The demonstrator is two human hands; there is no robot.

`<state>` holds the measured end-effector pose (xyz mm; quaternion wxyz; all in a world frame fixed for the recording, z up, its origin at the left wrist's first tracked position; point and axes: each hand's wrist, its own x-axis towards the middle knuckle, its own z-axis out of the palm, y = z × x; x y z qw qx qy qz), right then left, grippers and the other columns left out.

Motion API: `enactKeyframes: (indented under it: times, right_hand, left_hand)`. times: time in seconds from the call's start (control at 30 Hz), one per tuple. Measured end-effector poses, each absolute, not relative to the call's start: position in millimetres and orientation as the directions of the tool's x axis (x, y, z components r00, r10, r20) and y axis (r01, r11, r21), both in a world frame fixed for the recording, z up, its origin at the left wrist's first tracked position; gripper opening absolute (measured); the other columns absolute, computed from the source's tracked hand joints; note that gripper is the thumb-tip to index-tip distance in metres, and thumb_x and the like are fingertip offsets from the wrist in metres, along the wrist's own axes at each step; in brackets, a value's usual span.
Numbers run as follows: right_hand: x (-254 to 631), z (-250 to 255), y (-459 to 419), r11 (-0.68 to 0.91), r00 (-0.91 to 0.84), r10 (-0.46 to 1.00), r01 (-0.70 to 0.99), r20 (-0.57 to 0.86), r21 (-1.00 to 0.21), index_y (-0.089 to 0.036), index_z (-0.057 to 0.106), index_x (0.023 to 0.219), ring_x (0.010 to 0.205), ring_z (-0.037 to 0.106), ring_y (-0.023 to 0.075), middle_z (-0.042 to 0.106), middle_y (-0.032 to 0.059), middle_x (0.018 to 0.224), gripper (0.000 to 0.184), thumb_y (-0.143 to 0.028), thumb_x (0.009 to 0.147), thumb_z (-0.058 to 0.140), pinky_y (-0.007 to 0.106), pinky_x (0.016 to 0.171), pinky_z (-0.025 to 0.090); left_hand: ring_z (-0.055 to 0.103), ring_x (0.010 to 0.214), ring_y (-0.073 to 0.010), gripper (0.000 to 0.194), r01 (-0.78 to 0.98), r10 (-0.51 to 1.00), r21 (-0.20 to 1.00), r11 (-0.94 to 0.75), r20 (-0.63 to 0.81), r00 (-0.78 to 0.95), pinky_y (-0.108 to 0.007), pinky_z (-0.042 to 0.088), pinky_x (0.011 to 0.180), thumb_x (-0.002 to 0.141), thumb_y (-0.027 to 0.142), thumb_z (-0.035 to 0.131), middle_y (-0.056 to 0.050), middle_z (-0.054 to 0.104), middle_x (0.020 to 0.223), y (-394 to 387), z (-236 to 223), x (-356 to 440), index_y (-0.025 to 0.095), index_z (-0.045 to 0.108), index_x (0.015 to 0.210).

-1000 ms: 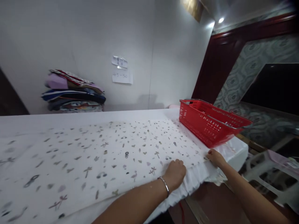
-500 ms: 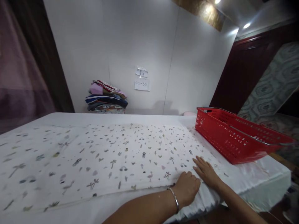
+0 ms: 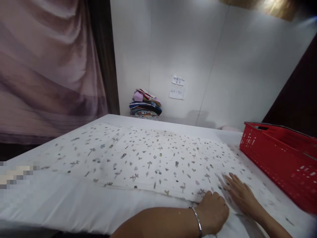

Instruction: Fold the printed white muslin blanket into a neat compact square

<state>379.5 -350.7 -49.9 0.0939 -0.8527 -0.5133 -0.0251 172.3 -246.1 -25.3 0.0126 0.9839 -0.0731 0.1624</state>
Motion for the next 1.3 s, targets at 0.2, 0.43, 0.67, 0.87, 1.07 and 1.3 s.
enactKeyframes:
  times: [0.2, 0.43, 0.67, 0.87, 1.07, 1.3]
  right_hand:
    - [348, -53, -327, -0.362, 0.371, 0.926, 0.924, 0.067, -0.122, -0.026, 0.044, 0.136, 0.134, 0.027, 0.0284, 0.03, 0.0057, 0.146, 0.057, -0.052, 0.087, 0.029, 0.057, 0.105, 0.026]
    - [357, -67, -333, -0.358, 0.368, 0.924, 0.928, 0.105, -0.099, -0.028, 0.043, 0.136, 0.135, 0.027, 0.0265, 0.029, 0.0037, 0.147, 0.06, -0.058, 0.087, 0.027, 0.055, 0.106, 0.027]
    - [363, -73, -339, -0.324, 0.326, 0.93, 0.945, 0.169, -0.04, -0.026, 0.041, 0.137, 0.135, 0.028, 0.0256, 0.032, 0.0045, 0.147, 0.059, -0.055, 0.088, 0.023, 0.054, 0.104, 0.03]
    - [367, -73, -344, -0.291, 0.286, 0.941, 0.957, 0.179, -0.001, -0.025, 0.044, 0.135, 0.134, 0.03, 0.0262, 0.037, 0.0057, 0.144, 0.058, -0.052, 0.088, 0.023, 0.054, 0.101, 0.032]
    - [370, -73, -343, -0.298, 0.296, 0.935, 0.954, 0.195, -0.016, -0.027, 0.048, 0.131, 0.133, 0.032, 0.0272, 0.042, 0.0055, 0.142, 0.055, -0.051, 0.087, 0.025, 0.054, 0.1, 0.034]
    - [356, -60, -338, -0.349, 0.356, 0.922, 0.934, 0.151, -0.073, -0.024, 0.045, 0.133, 0.135, 0.028, 0.0263, 0.037, 0.007, 0.145, 0.057, -0.053, 0.089, 0.024, 0.053, 0.103, 0.029]
  left_hand:
    - [0.05, 0.082, -0.0212, 0.013, -0.13, -0.134, -0.035, -0.991, 0.341, 0.931, -0.034, 0.036, 0.063, 0.079, 0.022, 0.053, -0.01, 0.059, 0.093, -241, -22, 165, 0.011, 0.055, 0.084]
    - [0.049, 0.078, -0.0206, 0.01, -0.063, -0.077, -0.052, -0.997, 0.345, 0.935, -0.031, 0.033, 0.058, 0.077, 0.02, 0.055, -0.008, 0.056, 0.088, -224, -23, 139, 0.013, 0.054, 0.085]
    - [0.048, 0.082, -0.021, 0.005, 0.027, 0.024, -0.008, -1.0, 0.296, 0.955, -0.034, 0.035, 0.061, 0.08, 0.015, 0.052, -0.007, 0.055, 0.089, -211, -14, 109, 0.014, 0.054, 0.085]
    - [0.048, 0.082, -0.0204, 0.007, 0.118, 0.117, 0.011, -0.993, 0.256, 0.959, -0.034, 0.036, 0.063, 0.081, 0.012, 0.05, -0.007, 0.055, 0.088, -200, -11, 86, 0.014, 0.054, 0.087]
    - [0.048, 0.084, -0.0201, 0.008, 0.176, 0.169, -0.009, -0.984, 0.24, 0.956, -0.033, 0.037, 0.064, 0.081, 0.012, 0.05, -0.006, 0.055, 0.091, -191, -7, 67, 0.014, 0.053, 0.088]
    - [0.05, 0.089, -0.0193, 0.012, 0.224, 0.225, 0.032, -0.974, 0.231, 0.947, -0.032, 0.038, 0.071, 0.082, 0.009, 0.048, -0.005, 0.058, 0.097, -175, -11, 52, 0.015, 0.054, 0.091]
